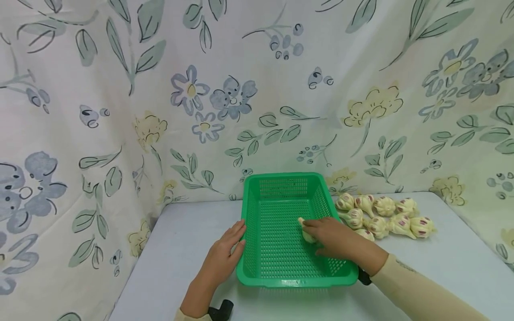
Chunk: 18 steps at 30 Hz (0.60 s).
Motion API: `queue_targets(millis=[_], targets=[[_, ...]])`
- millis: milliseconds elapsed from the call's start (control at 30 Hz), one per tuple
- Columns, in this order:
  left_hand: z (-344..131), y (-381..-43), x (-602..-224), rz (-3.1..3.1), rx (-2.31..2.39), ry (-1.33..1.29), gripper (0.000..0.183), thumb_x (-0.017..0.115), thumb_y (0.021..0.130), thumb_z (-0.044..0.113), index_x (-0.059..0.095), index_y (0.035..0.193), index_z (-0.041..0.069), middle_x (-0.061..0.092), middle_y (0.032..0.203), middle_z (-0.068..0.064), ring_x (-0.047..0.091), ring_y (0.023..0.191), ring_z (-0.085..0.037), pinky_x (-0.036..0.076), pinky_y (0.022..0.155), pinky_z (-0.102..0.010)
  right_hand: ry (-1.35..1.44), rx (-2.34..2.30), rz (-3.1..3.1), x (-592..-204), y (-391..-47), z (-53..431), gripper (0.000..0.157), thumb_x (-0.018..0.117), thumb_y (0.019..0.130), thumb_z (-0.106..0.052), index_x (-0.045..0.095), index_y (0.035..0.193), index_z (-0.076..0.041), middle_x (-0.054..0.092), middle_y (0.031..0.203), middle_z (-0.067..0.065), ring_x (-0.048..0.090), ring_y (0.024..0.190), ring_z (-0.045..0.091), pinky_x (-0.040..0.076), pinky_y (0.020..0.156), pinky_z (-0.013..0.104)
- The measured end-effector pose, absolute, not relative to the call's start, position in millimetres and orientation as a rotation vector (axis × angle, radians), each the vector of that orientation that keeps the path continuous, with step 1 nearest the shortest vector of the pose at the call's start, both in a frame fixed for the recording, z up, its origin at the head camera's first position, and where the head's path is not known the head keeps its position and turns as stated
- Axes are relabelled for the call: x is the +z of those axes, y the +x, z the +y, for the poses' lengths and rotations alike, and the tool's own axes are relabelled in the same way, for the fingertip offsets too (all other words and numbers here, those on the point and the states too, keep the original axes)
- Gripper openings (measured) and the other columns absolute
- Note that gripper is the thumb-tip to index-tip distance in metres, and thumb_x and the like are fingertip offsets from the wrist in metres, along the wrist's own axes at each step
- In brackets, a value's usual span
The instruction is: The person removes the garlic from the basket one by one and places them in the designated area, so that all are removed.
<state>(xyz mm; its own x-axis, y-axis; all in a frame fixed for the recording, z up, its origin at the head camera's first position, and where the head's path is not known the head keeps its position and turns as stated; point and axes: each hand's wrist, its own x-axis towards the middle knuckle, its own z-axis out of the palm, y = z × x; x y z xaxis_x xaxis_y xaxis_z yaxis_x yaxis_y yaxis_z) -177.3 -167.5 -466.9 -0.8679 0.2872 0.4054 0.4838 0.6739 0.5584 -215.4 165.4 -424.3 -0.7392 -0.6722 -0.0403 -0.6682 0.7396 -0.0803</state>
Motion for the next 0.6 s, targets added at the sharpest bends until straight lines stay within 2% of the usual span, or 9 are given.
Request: queue_targets(millis=[267, 600], targets=[[-166.9, -178.6, -469.2, -2.601, -0.974, -0.609, 0.044, 0.053, 0.103, 0.026, 0.053, 0.142, 0.007, 0.042, 0.154, 0.002, 0.04, 0.142, -0.017, 0.039, 0.113, -0.046, -1.194, 0.037, 2.926, -431.7, -217.2, 164.9, 0.067, 0.089, 0.07, -0.023, 0.063, 0.132, -0.015, 0.063, 0.133, 0.004, 0.064, 0.113, 0.029, 0.051, 0.09, 0.052], [-166.4, -177.6, -466.9, -2.608, -0.999, -0.605, 0.044, 0.053, 0.103, 0.025, 0.053, 0.142, 0.007, 0.042, 0.154, 0.001, 0.04, 0.142, -0.019, 0.039, 0.113, -0.046, -1.192, 0.092, 2.939, -434.5, -217.2, 162.2, 0.062, 0.091, 0.065, -0.037, 0.068, 0.121, -0.022, 0.067, 0.124, -0.001, 0.067, 0.102, 0.023, 0.051, 0.083, 0.047]])
